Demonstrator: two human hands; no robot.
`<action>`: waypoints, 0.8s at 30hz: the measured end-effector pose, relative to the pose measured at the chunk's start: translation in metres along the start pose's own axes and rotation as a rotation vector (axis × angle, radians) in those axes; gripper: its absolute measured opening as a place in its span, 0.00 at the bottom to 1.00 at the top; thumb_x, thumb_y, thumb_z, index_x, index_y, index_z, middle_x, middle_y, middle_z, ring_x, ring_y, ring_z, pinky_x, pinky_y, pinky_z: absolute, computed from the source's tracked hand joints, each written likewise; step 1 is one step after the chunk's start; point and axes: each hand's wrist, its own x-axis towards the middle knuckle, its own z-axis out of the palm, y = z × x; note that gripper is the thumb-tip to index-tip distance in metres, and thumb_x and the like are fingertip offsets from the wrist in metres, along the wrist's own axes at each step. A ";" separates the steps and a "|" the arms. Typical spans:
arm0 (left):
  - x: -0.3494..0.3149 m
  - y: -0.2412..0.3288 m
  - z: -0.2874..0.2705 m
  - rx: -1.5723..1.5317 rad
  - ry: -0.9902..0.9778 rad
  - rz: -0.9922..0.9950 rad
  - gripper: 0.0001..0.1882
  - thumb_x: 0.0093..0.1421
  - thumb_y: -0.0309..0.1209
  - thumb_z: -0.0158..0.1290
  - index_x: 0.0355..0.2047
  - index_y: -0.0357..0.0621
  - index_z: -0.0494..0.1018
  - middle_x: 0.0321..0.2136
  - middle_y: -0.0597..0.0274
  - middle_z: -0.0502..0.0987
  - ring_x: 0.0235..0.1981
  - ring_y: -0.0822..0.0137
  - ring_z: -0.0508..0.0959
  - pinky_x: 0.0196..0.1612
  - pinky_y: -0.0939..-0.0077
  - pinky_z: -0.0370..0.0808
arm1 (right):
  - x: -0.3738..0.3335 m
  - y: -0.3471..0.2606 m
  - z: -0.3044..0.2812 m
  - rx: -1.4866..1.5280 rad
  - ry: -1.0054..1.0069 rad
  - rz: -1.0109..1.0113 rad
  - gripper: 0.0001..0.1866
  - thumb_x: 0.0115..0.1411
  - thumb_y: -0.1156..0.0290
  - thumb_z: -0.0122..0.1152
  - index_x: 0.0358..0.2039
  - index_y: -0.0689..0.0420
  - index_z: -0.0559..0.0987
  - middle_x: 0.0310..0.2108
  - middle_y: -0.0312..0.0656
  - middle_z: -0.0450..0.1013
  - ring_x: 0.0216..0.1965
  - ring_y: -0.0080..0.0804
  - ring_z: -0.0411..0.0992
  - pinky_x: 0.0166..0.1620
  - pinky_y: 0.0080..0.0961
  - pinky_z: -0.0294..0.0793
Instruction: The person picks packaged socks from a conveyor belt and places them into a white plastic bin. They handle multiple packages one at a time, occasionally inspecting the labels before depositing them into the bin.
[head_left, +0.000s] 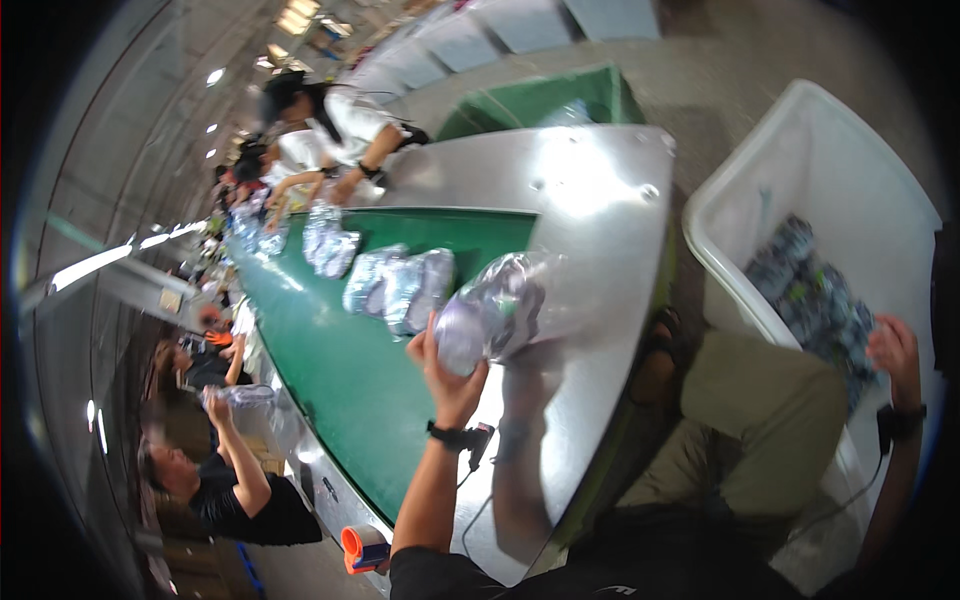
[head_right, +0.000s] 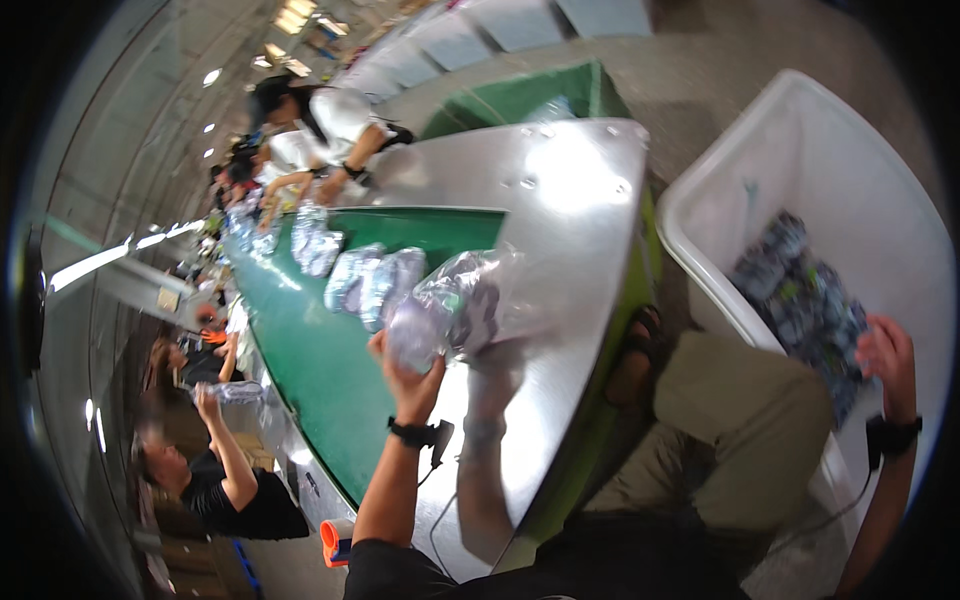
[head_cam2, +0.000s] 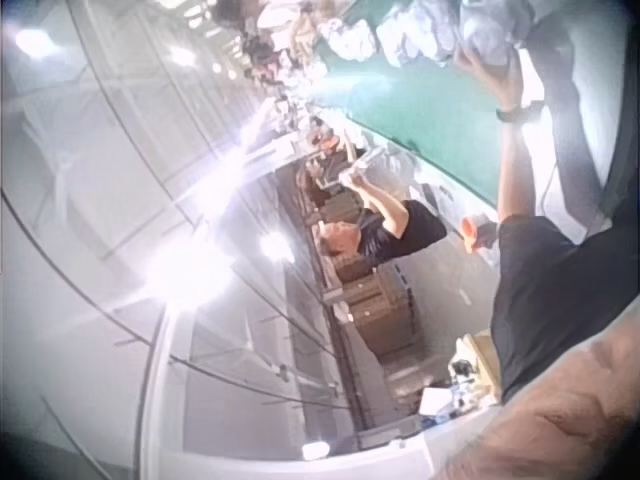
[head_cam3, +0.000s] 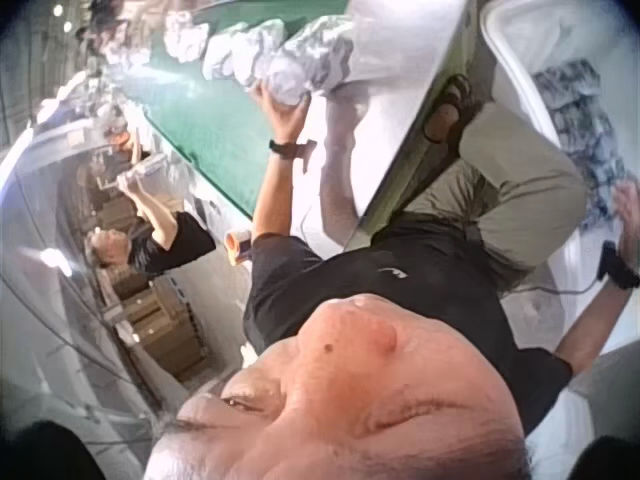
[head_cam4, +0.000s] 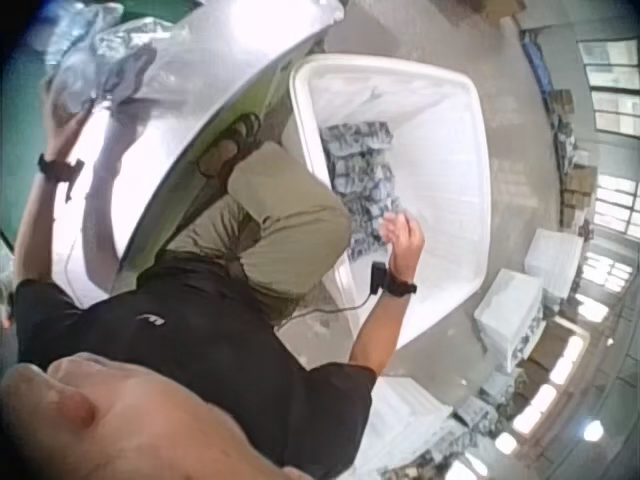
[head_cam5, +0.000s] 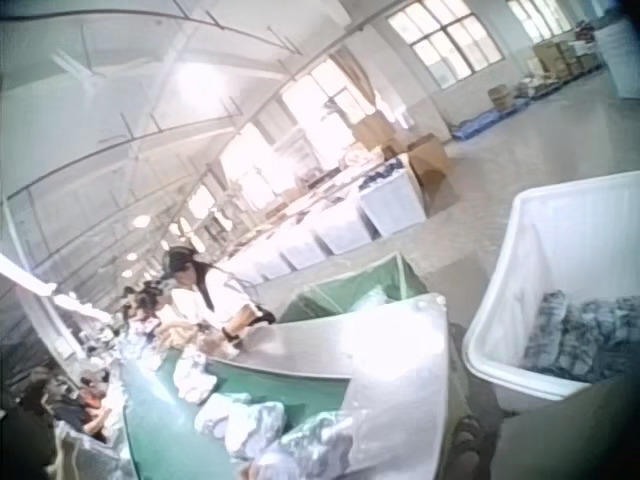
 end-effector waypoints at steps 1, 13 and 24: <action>-0.014 0.013 -0.011 -0.036 -0.058 -0.030 0.48 0.41 0.26 0.68 0.67 0.43 0.66 0.49 0.54 0.62 0.54 0.55 0.65 0.63 0.64 0.63 | 0.000 -0.008 0.003 -0.041 -0.034 0.006 0.17 0.73 0.61 0.50 0.56 0.54 0.76 0.35 0.33 0.75 0.31 0.18 0.75 0.32 0.15 0.72; -0.060 0.053 -0.056 -0.932 -0.438 -0.832 0.38 0.70 0.23 0.45 0.76 0.46 0.43 0.60 0.53 0.69 0.53 0.66 0.77 0.53 0.69 0.79 | -0.018 -0.098 0.071 -0.037 -0.260 -0.086 0.20 0.72 0.63 0.51 0.56 0.62 0.76 0.37 0.37 0.77 0.36 0.22 0.76 0.38 0.19 0.74; -0.024 0.130 0.040 -1.320 -0.462 -1.222 0.21 0.66 0.40 0.52 0.52 0.38 0.74 0.45 0.53 0.83 0.43 0.54 0.83 0.50 0.57 0.79 | -0.033 -0.134 0.098 0.009 -0.505 -0.114 0.18 0.71 0.67 0.53 0.56 0.64 0.76 0.38 0.41 0.80 0.38 0.24 0.78 0.38 0.20 0.78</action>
